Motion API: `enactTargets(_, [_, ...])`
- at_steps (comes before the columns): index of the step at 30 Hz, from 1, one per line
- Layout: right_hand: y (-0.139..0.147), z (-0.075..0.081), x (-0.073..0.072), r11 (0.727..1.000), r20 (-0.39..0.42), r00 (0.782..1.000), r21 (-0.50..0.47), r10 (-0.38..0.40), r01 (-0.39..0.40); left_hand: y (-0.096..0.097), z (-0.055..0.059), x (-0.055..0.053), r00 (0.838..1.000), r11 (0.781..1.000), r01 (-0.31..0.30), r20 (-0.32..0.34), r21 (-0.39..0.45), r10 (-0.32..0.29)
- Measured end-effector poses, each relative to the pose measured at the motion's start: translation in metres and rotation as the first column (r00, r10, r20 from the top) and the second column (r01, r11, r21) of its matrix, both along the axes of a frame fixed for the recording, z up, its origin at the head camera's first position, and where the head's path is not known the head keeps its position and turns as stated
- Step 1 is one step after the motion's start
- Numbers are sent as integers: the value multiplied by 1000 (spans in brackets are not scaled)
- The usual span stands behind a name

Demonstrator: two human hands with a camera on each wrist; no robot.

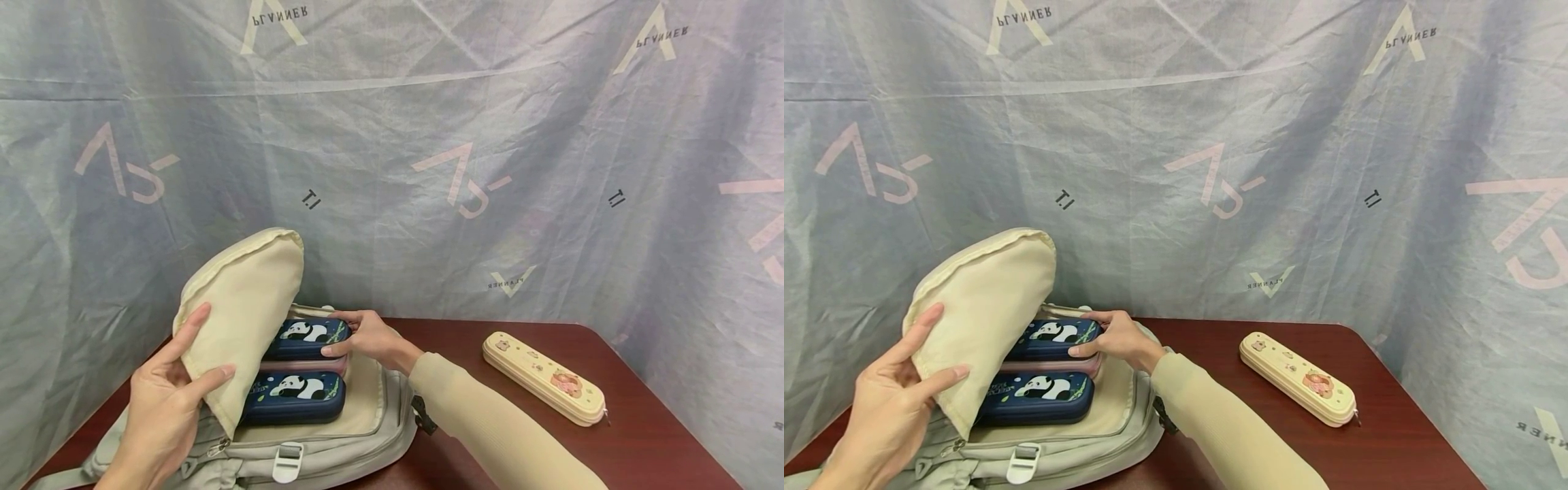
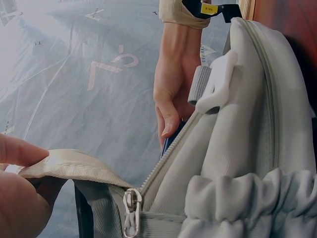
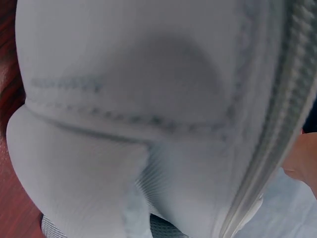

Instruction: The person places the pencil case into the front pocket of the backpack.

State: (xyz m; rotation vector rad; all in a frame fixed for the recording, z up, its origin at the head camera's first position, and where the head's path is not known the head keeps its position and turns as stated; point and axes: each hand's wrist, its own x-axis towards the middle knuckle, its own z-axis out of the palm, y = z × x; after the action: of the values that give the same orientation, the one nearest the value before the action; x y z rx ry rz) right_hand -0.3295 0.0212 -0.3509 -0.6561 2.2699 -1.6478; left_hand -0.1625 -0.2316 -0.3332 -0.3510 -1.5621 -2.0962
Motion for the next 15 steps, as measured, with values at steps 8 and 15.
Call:
enactTargets(8, [-3,2,-1,1000,17,1000,26,0,0,0,1,-1,1000,1000,-3,4,-1,3])
enactTargets(15, [-6,4,-1,998,18,1000,60,-3,2,0,1,-1,1000,1000,-1,-5,5,1])
